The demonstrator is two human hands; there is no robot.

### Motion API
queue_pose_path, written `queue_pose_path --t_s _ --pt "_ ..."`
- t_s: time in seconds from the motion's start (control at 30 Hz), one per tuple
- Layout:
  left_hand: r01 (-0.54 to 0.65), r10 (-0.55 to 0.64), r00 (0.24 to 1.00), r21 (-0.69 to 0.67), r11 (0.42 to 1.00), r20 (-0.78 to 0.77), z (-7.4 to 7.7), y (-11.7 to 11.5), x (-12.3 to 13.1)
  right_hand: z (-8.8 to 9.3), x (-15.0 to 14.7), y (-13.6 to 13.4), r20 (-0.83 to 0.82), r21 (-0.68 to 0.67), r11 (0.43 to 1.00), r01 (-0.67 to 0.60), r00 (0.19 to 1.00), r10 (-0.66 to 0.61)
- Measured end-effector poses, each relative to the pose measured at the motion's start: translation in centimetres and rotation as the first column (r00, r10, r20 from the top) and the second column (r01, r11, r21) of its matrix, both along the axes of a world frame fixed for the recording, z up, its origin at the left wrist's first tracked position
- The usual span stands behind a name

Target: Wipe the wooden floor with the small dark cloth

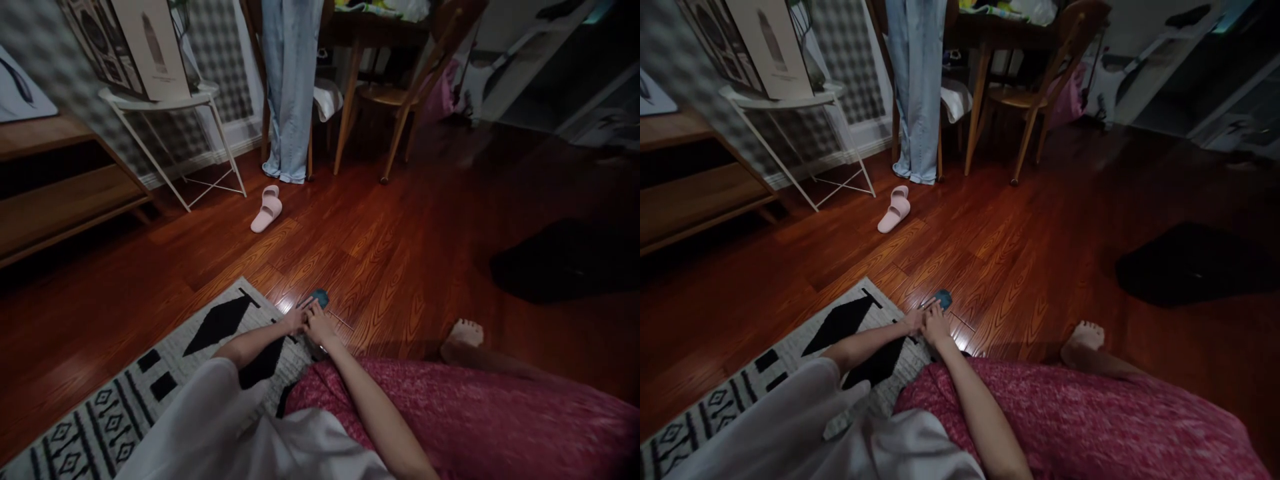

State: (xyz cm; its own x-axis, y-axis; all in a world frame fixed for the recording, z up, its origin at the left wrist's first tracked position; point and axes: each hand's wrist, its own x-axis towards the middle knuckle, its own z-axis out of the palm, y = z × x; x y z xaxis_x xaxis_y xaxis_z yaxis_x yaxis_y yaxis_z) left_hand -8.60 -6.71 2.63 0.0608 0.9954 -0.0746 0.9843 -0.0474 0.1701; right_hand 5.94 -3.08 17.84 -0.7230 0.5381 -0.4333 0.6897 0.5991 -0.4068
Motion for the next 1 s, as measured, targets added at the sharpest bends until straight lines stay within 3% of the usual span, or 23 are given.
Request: queue_pose_path --t_s 0.17,0.3,0.47,0.57,0.63,0.77,0.87,1.0 --pt "-0.222 0.221 0.975 0.066 0.973 0.016 1.7 4.6 -4.1 -1.1 0.4 0.9 0.086 0.02 0.997 0.072 0.994 -0.074" --pt "-0.381 0.379 0.925 0.095 0.92 0.037 1.9 6.5 -3.5 -2.0 0.2 2.1 0.148 0.031 0.99 0.139 0.979 -0.142" --pt "-0.324 0.317 0.945 0.09 0.942 0.086 0.9 5.4 -0.8 -3.7 -0.4 3.2 0.161 0.042 0.974 0.224 0.96 -0.228" --pt "-0.338 0.328 0.939 0.106 0.935 0.102 1.0 4.0 -2.5 -4.7 -0.9 3.5 0.111 0.058 0.967 0.247 0.961 -0.252" --pt "-0.421 0.411 0.906 0.118 0.9 0.1 1.4 3.1 -4.8 -5.2 -1.3 3.6 0.058 0.064 0.971 0.231 0.97 -0.235" --pt "-0.621 0.614 0.784 0.122 0.774 0.093 1.9 2.0 -8.3 -6.5 -2.6 3.5 -0.051 0.074 0.987 0.144 0.989 -0.141" --pt "-0.703 0.696 0.711 0.125 0.7 0.099 1.9 2.2 -8.4 -7.6 -4.0 3.2 -0.099 0.082 0.993 0.087 0.992 -0.079" --pt "-0.753 0.745 0.658 0.139 0.644 0.112 2.0 2.9 -7.4 -9.0 -5.8 3.4 -0.119 0.098 0.991 0.088 0.99 -0.076"
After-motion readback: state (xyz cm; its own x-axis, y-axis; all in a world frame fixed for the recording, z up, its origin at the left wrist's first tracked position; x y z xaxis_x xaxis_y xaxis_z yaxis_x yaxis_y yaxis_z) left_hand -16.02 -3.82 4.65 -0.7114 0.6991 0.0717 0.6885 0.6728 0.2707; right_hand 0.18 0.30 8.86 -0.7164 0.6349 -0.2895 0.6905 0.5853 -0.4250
